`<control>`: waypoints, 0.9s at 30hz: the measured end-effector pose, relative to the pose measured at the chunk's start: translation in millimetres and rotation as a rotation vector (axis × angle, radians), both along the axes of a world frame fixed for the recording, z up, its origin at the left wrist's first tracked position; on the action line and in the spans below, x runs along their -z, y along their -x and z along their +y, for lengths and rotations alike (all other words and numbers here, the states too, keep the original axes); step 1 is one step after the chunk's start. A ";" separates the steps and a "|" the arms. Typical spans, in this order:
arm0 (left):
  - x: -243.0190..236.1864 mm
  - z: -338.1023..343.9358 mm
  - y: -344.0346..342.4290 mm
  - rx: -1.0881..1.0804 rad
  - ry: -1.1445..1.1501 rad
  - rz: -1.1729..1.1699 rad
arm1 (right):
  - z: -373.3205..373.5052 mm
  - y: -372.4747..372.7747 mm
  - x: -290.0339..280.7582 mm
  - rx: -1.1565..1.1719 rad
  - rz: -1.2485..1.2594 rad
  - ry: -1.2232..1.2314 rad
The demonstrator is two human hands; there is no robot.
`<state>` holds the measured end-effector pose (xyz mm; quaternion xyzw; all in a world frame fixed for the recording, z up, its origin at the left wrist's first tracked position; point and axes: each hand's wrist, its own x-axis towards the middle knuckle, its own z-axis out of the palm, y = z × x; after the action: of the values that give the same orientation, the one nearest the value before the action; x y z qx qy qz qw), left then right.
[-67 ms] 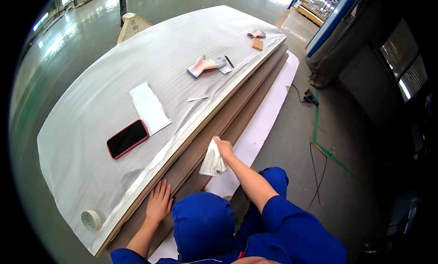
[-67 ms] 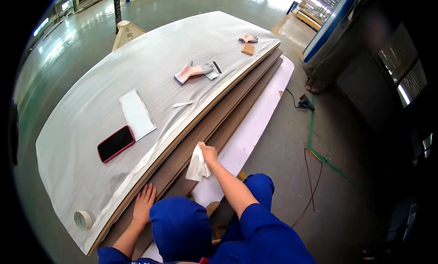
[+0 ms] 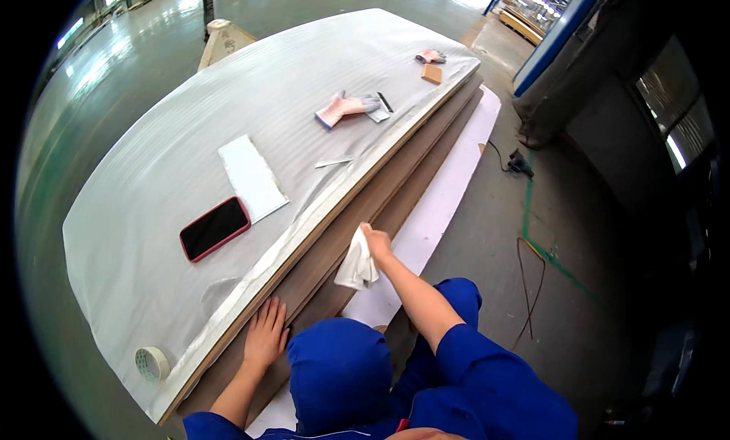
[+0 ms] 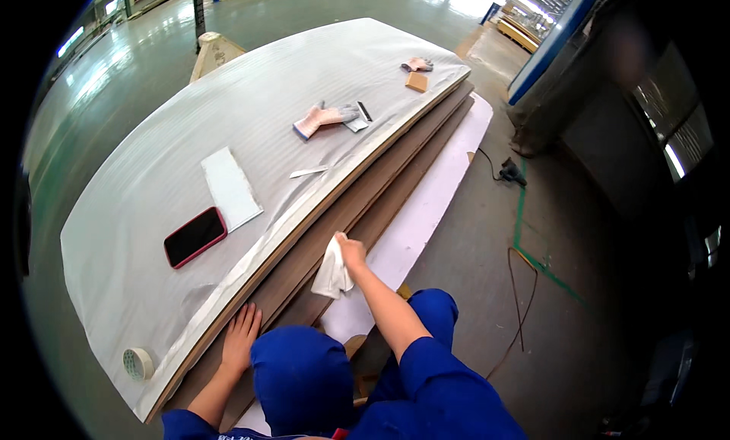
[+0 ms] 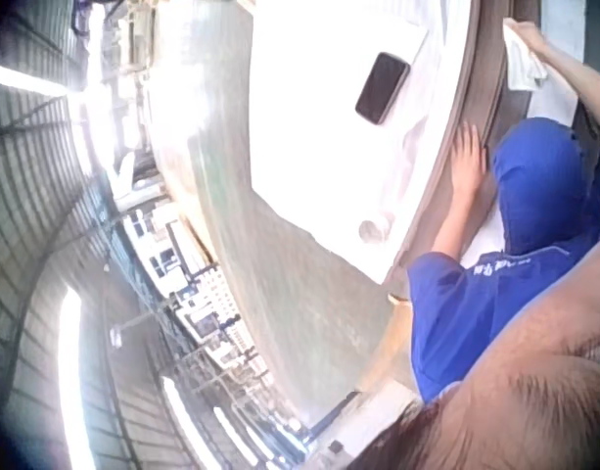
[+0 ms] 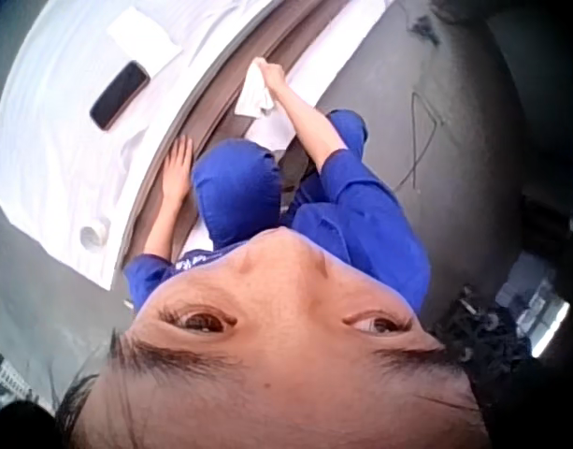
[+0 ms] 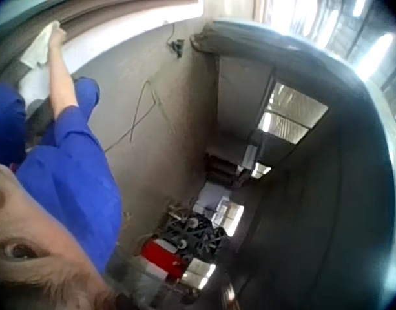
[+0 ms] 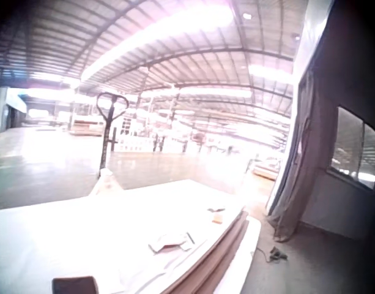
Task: The person wipes the edge of a curved wooden panel with a cloth, then uses a metal scraper to trim excess veneer along the edge. The person repeatedly scrapes and wipes the same edge area throughout the clip.
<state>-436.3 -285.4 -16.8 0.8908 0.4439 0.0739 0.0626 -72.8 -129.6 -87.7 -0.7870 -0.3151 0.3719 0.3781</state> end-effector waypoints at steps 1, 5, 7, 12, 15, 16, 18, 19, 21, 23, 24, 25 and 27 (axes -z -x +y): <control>-1.1 0.5 -1.1 -0.002 0.017 -0.004 | 3.0 -6.4 0.7 0.025 0.107 -0.041; 3.2 5.9 -10.4 0.013 0.005 0.005 | -8.3 -9.4 22.7 0.067 0.346 -0.111; 4.4 2.5 -3.1 -0.002 0.004 0.034 | -29.8 26.8 12.9 -0.054 0.139 -0.060; 12.6 -1.5 1.5 -0.032 0.040 0.047 | -88.7 107.3 -9.4 -0.225 0.076 0.093; 18.7 3.1 -3.9 -0.008 0.005 0.052 | -119.7 143.7 -13.3 -0.283 0.158 0.115; 7.5 4.8 -6.4 -0.028 0.039 0.050 | -129.2 157.3 -24.8 -0.370 0.235 0.138; -1.4 4.1 -8.1 -0.030 0.076 0.046 | -141.6 166.0 -33.8 -0.483 0.247 0.193; -3.4 8.4 -10.5 -0.034 0.073 0.038 | -134.5 164.7 -31.1 -0.522 0.174 0.202; -1.2 10.8 -13.5 -0.031 0.066 0.016 | -132.1 162.0 -11.1 -0.369 0.280 0.210; 3.8 7.6 -9.4 -0.033 0.073 0.016 | -122.8 154.0 10.4 -0.237 0.408 0.195; 5.9 4.9 -5.5 -0.037 0.082 0.022 | -118.8 146.4 16.6 -0.276 0.469 0.183; 8.1 3.1 -1.8 -0.042 0.088 0.020 | -112.4 136.1 13.6 -0.315 0.521 0.169; 6.0 2.1 -2.3 -0.035 0.083 0.042 | -103.1 120.1 -11.7 -0.355 0.466 0.184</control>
<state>-434.0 -283.2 -22.8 0.8808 0.4635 0.0376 0.0889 -192.9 -232.7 -76.0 -0.6441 -0.3177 0.6296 0.2964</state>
